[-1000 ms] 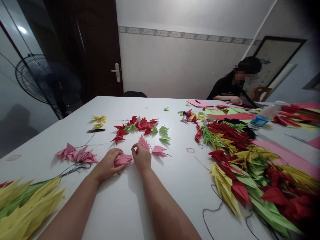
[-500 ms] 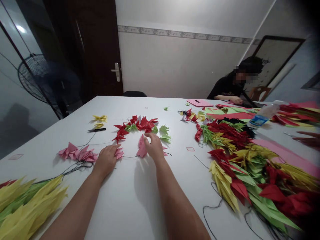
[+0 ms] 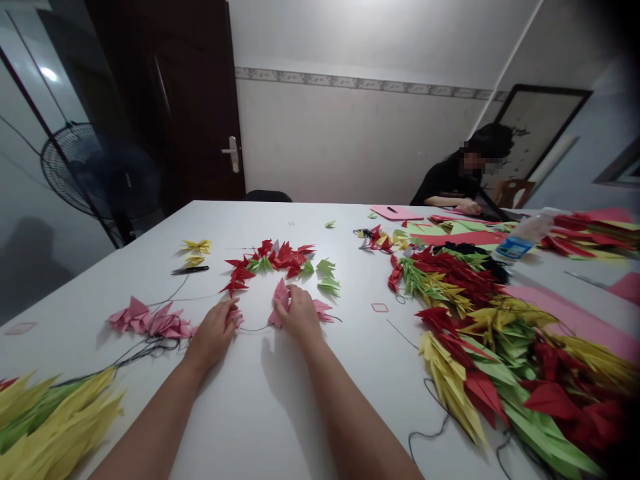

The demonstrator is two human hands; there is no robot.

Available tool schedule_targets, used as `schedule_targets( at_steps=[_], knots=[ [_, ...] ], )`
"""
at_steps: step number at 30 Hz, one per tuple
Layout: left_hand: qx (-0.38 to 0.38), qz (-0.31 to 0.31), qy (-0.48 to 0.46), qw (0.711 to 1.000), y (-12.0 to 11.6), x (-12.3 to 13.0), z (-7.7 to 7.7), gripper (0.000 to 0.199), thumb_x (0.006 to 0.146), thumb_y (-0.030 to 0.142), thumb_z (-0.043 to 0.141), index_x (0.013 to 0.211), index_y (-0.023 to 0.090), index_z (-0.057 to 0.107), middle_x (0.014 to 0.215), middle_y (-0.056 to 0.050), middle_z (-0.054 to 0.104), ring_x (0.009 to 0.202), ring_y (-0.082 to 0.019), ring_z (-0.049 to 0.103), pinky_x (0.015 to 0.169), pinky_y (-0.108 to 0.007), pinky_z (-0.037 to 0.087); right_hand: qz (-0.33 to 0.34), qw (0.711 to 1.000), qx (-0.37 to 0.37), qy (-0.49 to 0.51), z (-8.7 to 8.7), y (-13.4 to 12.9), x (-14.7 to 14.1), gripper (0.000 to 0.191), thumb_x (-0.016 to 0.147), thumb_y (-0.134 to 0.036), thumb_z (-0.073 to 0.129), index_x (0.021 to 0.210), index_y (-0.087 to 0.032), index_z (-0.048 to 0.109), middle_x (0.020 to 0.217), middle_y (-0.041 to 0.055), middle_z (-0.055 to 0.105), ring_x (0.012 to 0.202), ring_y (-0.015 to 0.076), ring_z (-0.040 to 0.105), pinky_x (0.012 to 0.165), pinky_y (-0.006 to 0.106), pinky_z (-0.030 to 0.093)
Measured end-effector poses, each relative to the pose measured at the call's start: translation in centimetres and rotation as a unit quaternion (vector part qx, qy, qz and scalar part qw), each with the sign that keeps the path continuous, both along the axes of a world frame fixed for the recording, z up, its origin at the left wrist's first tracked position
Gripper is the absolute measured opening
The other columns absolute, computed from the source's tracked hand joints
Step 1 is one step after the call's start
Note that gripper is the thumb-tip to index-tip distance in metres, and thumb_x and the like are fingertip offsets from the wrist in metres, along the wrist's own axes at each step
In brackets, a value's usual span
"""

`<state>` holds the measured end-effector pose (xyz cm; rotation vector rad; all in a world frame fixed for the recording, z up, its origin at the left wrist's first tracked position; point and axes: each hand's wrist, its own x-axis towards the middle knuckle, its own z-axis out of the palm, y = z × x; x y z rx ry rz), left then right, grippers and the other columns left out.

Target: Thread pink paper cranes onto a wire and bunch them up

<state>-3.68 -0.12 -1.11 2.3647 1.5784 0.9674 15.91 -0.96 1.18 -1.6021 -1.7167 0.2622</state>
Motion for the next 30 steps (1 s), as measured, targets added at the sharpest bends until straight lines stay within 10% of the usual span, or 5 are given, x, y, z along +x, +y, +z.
schedule_targets(
  at_steps=[6, 17, 30],
  knots=[
    [-0.035, -0.06, 0.017, 0.997, -0.3, 0.5, 0.5, 0.025, 0.085, 0.029, 0.031, 0.088, 0.019, 0.054, 0.09, -0.005, 0.059, 0.089, -0.019, 0.054, 0.082, -0.034, 0.043, 0.068, 0.981, -0.071, 0.166, -0.4, 0.1, -0.7, 0.014, 0.068, -0.014, 0.047, 0.078, -0.02, 0.053, 0.073, -0.0008, 0.059, 0.062, 0.0133, 0.053, 0.061, 0.027, 0.043],
    [-0.037, -0.026, 0.047, 0.998, -0.5, 0.8, 1.0, 0.033, 0.087, 0.036, 0.027, 0.083, 0.019, 0.055, 0.084, -0.005, 0.061, 0.083, -0.02, 0.055, 0.078, -0.034, 0.041, 0.043, 0.922, -0.038, 0.383, -1.9, 0.7, -0.1, 0.01, 0.068, -0.02, 0.041, 0.074, -0.019, 0.05, 0.069, -0.0025, 0.054, 0.054, 0.0107, 0.051, 0.052, 0.023, 0.046],
    [0.072, -0.021, 0.138, 0.988, -1.0, 4.5, 2.5, 0.056, 0.073, 0.05, 0.052, 0.117, 0.016, 0.049, 0.11, -0.011, 0.059, 0.106, -0.028, 0.048, 0.093, -0.043, 0.032, 0.129, 0.908, 0.029, 0.397, -0.6, -0.5, -0.6, 0.01, 0.071, -0.028, 0.047, 0.072, -0.018, 0.05, 0.061, -0.0021, 0.053, 0.052, 0.0111, 0.055, 0.051, 0.023, 0.048]
  ],
)
